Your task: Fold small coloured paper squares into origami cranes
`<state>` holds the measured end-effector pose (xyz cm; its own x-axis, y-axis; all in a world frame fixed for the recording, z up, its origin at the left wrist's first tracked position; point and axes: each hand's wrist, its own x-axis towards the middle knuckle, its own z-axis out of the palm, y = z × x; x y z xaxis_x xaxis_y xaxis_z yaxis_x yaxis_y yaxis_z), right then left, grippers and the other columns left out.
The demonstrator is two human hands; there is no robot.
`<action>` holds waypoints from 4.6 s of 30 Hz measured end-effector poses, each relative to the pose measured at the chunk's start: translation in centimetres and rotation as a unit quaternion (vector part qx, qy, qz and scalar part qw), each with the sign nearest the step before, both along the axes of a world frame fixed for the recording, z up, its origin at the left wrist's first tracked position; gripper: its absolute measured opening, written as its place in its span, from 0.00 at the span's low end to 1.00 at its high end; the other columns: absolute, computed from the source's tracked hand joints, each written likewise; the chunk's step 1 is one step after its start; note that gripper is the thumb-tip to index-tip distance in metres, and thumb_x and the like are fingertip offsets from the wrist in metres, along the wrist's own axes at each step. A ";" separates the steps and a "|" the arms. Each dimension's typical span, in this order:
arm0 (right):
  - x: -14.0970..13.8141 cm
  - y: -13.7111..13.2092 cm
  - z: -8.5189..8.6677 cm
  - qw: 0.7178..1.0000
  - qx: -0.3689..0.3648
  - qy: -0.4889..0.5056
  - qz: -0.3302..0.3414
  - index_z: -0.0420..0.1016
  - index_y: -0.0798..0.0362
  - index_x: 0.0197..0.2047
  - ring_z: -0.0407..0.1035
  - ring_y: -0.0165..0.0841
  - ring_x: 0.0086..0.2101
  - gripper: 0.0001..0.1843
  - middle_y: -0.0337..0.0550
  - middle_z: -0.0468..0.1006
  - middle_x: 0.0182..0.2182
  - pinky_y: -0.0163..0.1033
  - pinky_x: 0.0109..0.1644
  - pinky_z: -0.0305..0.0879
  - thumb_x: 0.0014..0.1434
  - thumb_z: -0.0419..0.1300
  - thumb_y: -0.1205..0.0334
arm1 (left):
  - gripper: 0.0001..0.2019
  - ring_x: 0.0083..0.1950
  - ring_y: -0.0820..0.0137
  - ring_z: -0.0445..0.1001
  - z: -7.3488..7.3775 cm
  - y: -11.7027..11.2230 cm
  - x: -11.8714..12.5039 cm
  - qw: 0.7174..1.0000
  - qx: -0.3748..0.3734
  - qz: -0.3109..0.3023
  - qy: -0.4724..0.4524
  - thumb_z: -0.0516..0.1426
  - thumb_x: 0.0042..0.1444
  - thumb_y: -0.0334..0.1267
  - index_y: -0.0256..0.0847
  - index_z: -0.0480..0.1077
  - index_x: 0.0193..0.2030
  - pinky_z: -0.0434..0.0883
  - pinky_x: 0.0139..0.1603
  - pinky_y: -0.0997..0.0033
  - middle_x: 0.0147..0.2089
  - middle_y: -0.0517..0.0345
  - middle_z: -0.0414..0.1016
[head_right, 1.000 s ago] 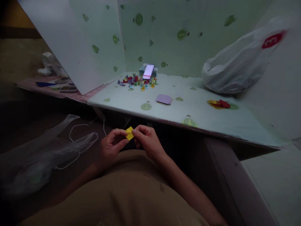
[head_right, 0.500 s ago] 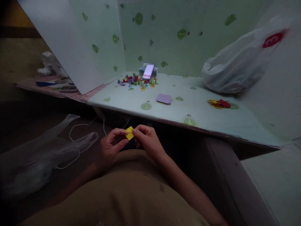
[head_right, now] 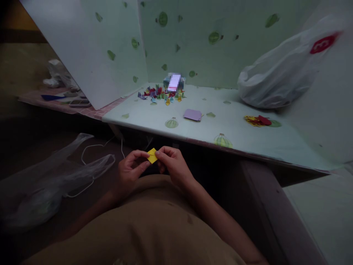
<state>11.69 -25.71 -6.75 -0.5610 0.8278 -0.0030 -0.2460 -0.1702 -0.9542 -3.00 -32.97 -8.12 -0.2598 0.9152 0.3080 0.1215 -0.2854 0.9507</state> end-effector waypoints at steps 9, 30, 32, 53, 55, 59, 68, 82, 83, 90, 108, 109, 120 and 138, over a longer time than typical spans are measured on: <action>0.0 0.0 -0.2 1.000 0.009 -0.009 0.000 0.70 0.55 0.24 0.59 0.22 0.16 0.15 0.32 0.68 0.16 0.30 0.21 0.52 0.56 0.66 0.55 | 0.08 0.34 0.72 0.76 -0.3 -0.2 -0.1 1.000 -0.030 -0.003 -0.007 0.63 0.57 0.41 0.39 0.75 0.39 0.72 0.36 0.74 0.34 0.58 0.77; -0.5 0.0 -0.5 0.996 -0.087 0.021 0.018 0.68 0.54 0.22 0.56 0.22 0.14 0.16 0.32 0.67 0.14 0.30 0.20 0.54 0.50 0.68 0.55 | 0.07 0.34 0.73 0.76 -0.3 0.1 0.0 0.999 -0.014 -0.006 -0.033 0.63 0.54 0.36 0.40 0.73 0.40 0.73 0.35 0.75 0.35 0.59 0.76; -0.5 0.0 -0.6 0.999 -0.051 0.012 0.001 0.67 0.54 0.22 0.56 0.22 0.15 0.17 0.32 0.67 0.14 0.30 0.20 0.53 0.52 0.68 0.55 | 0.06 0.34 0.73 0.75 -0.5 0.1 -0.1 1.000 -0.003 0.010 0.024 0.62 0.56 0.36 0.41 0.73 0.40 0.72 0.35 0.75 0.35 0.59 0.76; -0.5 -0.5 -0.5 0.992 0.096 -0.070 -0.052 0.68 0.54 0.23 0.58 0.24 0.18 0.17 0.32 0.66 0.16 0.32 0.23 0.51 0.57 0.64 0.53 | 0.02 0.39 0.70 0.74 -0.3 0.2 0.1 0.991 0.054 0.054 0.108 0.61 0.59 0.36 0.41 0.74 0.36 0.71 0.42 0.70 0.37 0.57 0.75; -0.5 -0.5 -0.5 0.992 0.094 -0.068 -0.053 0.68 0.54 0.23 0.58 0.24 0.18 0.17 0.32 0.66 0.16 0.32 0.23 0.52 0.57 0.64 0.53 | 0.02 0.39 0.71 0.74 -0.3 0.2 0.2 0.993 0.055 0.059 0.088 0.61 0.58 0.35 0.41 0.73 0.34 0.71 0.41 0.71 0.37 0.58 0.75; -0.6 -0.5 -0.7 0.994 0.081 -0.052 -0.055 0.70 0.54 0.24 0.60 0.24 0.18 0.15 0.33 0.69 0.17 0.32 0.23 0.54 0.57 0.63 0.55 | 0.03 0.39 0.71 0.73 -0.1 0.4 0.4 0.997 0.041 0.058 0.033 0.61 0.56 0.34 0.40 0.72 0.31 0.71 0.40 0.72 0.38 0.58 0.74; -0.6 -0.6 -0.2 0.991 0.089 -0.058 -0.079 0.70 0.53 0.23 0.60 0.25 0.18 0.14 0.34 0.68 0.17 0.32 0.23 0.55 0.55 0.64 0.57 | 0.02 0.40 0.69 0.73 -0.1 0.2 0.6 0.996 0.040 0.045 0.063 0.62 0.58 0.37 0.43 0.74 0.35 0.71 0.43 0.69 0.37 0.57 0.75; -0.4 -0.4 -0.1 0.998 0.043 -0.034 -0.042 0.72 0.54 0.24 0.61 0.25 0.17 0.11 0.34 0.70 0.16 0.32 0.22 0.56 0.50 0.67 0.59 | 0.05 0.37 0.72 0.73 0.3 0.3 0.5 0.999 0.027 0.047 0.007 0.62 0.54 0.35 0.39 0.71 0.30 0.71 0.39 0.72 0.37 0.57 0.74; -0.4 -0.4 -0.2 0.998 0.043 -0.032 -0.040 0.72 0.54 0.23 0.61 0.25 0.17 0.11 0.34 0.70 0.16 0.32 0.22 0.57 0.50 0.67 0.59 | 0.05 0.37 0.71 0.73 0.4 0.4 0.4 0.999 0.023 0.045 -0.002 0.62 0.54 0.35 0.39 0.71 0.29 0.71 0.39 0.72 0.37 0.57 0.75; -0.3 -0.2 -0.4 0.999 0.040 -0.032 -0.014 0.72 0.54 0.24 0.62 0.25 0.18 0.11 0.34 0.71 0.18 0.32 0.23 0.58 0.52 0.67 0.59 | 0.07 0.37 0.71 0.74 0.6 0.6 0.3 0.997 -0.029 0.043 -0.061 0.64 0.50 0.35 0.39 0.70 0.27 0.72 0.41 0.70 0.37 0.57 0.75; -0.3 0.0 -0.6 0.998 0.048 -0.038 0.013 0.74 0.54 0.28 0.64 0.25 0.19 0.14 0.34 0.72 0.20 0.32 0.25 0.60 0.51 0.70 0.53 | 0.06 0.38 0.70 0.75 0.6 0.7 0.2 0.994 -0.016 0.101 -0.037 0.64 0.50 0.36 0.38 0.71 0.28 0.73 0.43 0.69 0.37 0.57 0.76; -0.3 0.0 -0.6 0.998 0.048 -0.039 0.012 0.74 0.54 0.27 0.64 0.25 0.19 0.14 0.34 0.72 0.20 0.32 0.25 0.59 0.51 0.70 0.53 | 0.06 0.38 0.70 0.75 0.6 0.7 0.2 0.994 -0.021 0.095 -0.045 0.64 0.50 0.36 0.38 0.71 0.28 0.73 0.43 0.69 0.37 0.57 0.76; -0.2 0.1 -0.8 0.997 0.055 -0.042 0.023 0.76 0.54 0.30 0.64 0.25 0.20 0.14 0.36 0.73 0.21 0.33 0.26 0.60 0.56 0.66 0.51 | 0.06 0.36 0.72 0.74 0.7 0.6 0.4 0.995 -0.020 0.092 -0.029 0.63 0.50 0.34 0.39 0.70 0.27 0.71 0.40 0.71 0.35 0.58 0.75; -0.5 -0.2 -0.8 0.998 0.051 -0.039 -0.011 0.72 0.55 0.26 0.63 0.24 0.19 0.15 0.34 0.71 0.19 0.31 0.24 0.58 0.53 0.68 0.54 | 0.07 0.35 0.72 0.73 0.5 0.6 0.7 0.995 -0.040 0.067 -0.057 0.63 0.49 0.36 0.38 0.70 0.28 0.72 0.38 0.73 0.34 0.58 0.76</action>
